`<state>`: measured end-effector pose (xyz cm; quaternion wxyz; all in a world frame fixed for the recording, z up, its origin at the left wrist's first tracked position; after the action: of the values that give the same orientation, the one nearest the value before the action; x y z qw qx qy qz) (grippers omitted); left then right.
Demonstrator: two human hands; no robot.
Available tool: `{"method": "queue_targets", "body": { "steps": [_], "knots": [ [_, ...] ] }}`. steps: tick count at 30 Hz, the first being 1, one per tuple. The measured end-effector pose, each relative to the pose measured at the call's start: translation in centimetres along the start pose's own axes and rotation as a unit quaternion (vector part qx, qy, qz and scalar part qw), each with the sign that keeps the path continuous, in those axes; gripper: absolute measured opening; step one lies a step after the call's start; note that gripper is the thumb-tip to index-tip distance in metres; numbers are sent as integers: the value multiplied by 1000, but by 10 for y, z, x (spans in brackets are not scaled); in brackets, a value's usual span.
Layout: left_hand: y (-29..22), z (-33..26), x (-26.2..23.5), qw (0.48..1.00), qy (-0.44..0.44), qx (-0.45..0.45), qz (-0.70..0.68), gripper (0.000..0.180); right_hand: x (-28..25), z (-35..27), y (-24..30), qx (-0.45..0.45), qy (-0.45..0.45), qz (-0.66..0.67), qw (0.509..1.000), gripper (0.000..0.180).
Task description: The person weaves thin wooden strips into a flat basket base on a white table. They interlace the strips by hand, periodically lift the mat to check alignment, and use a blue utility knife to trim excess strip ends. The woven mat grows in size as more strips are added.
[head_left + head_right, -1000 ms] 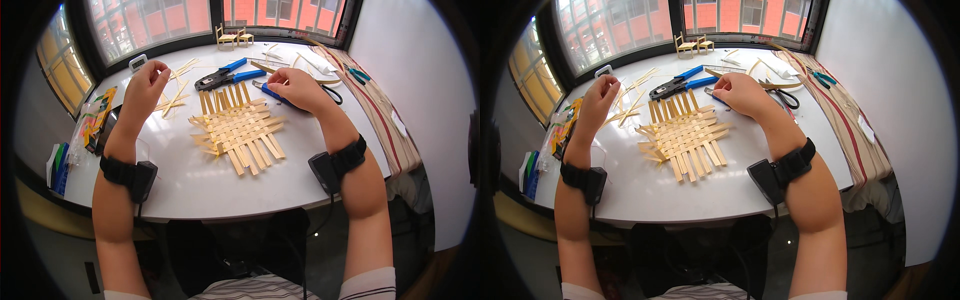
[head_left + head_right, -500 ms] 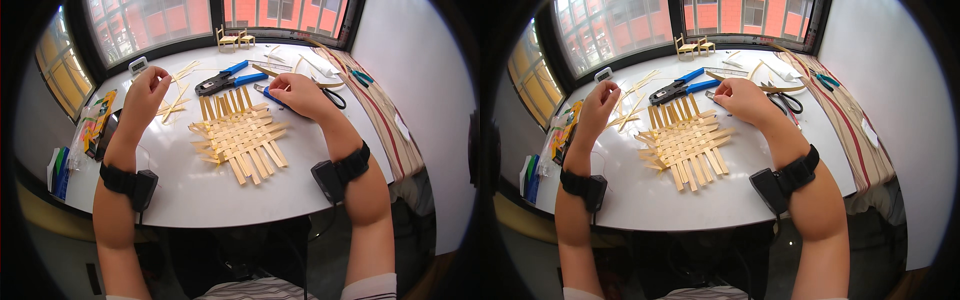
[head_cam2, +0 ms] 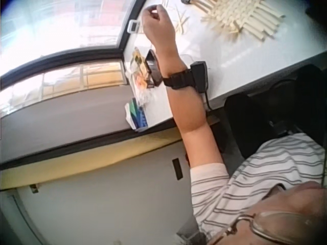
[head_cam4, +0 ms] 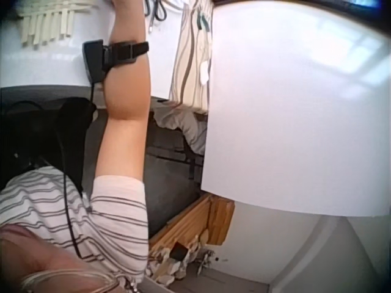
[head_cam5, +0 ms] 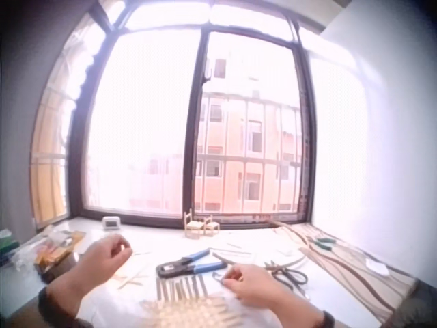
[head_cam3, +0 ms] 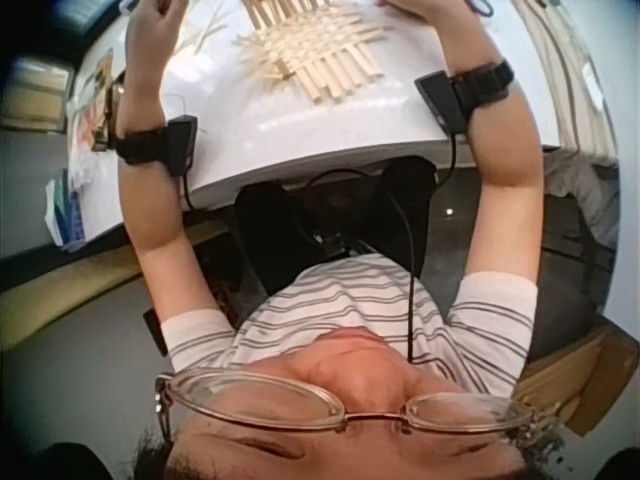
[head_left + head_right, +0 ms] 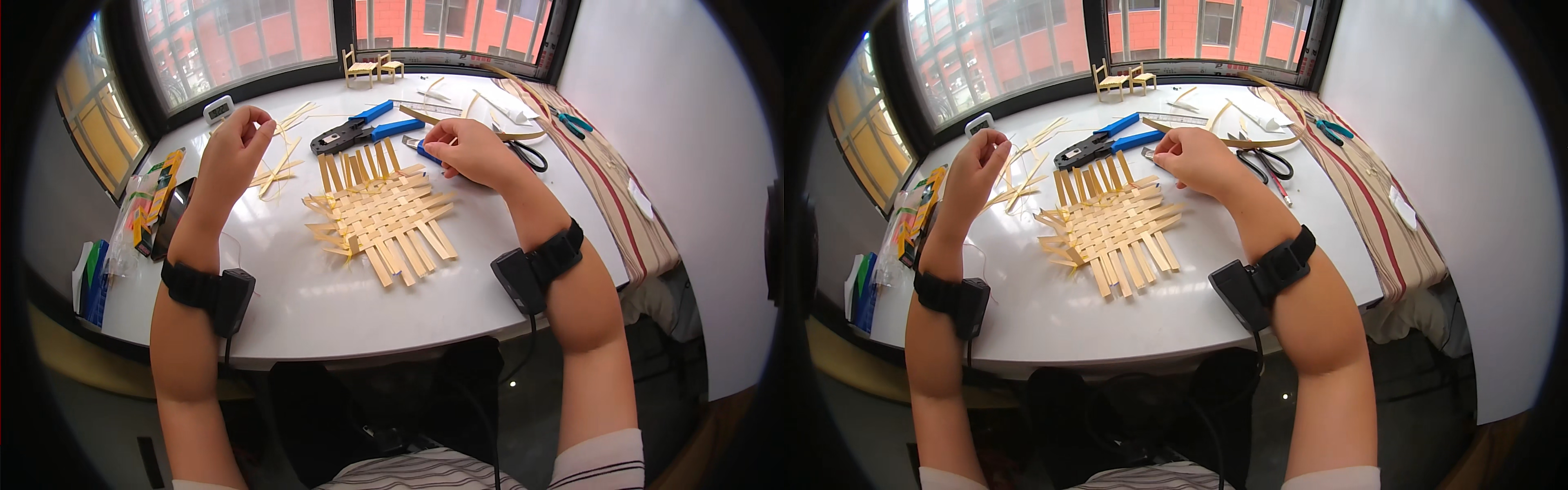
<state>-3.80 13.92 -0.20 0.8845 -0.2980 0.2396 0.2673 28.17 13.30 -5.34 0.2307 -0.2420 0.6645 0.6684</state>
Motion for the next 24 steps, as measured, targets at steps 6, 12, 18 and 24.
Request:
{"method": "queue_targets", "body": {
  "steps": [6,12,18,24],
  "knots": [
    [1,-2,1,1000,-3,0,1,21,3,-2,-1,8,7,-4,1000,22],
    [-1,-2,0,1000,7,8,21,21,6,0,-4,9,17,-9,1000,22],
    [0,-3,-1,1000,12,8,20,22,7,-1,0,10,15,-11,1000,22],
    [-7,-3,1,1000,15,-2,24,23,4,-5,1,11,5,-13,1000,22]
  ]
}}
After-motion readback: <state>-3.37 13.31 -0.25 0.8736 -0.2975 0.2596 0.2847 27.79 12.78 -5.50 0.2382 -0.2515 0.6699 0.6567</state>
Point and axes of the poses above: each hand's wrist, its own z-axis towards the middle knuckle, its own x-axis out of the palm, y = z × x, the point moved 8 cm from there along z, towards the middle knuckle, and after that the axes turned 9 degrees about x, right-handed, at the moved point
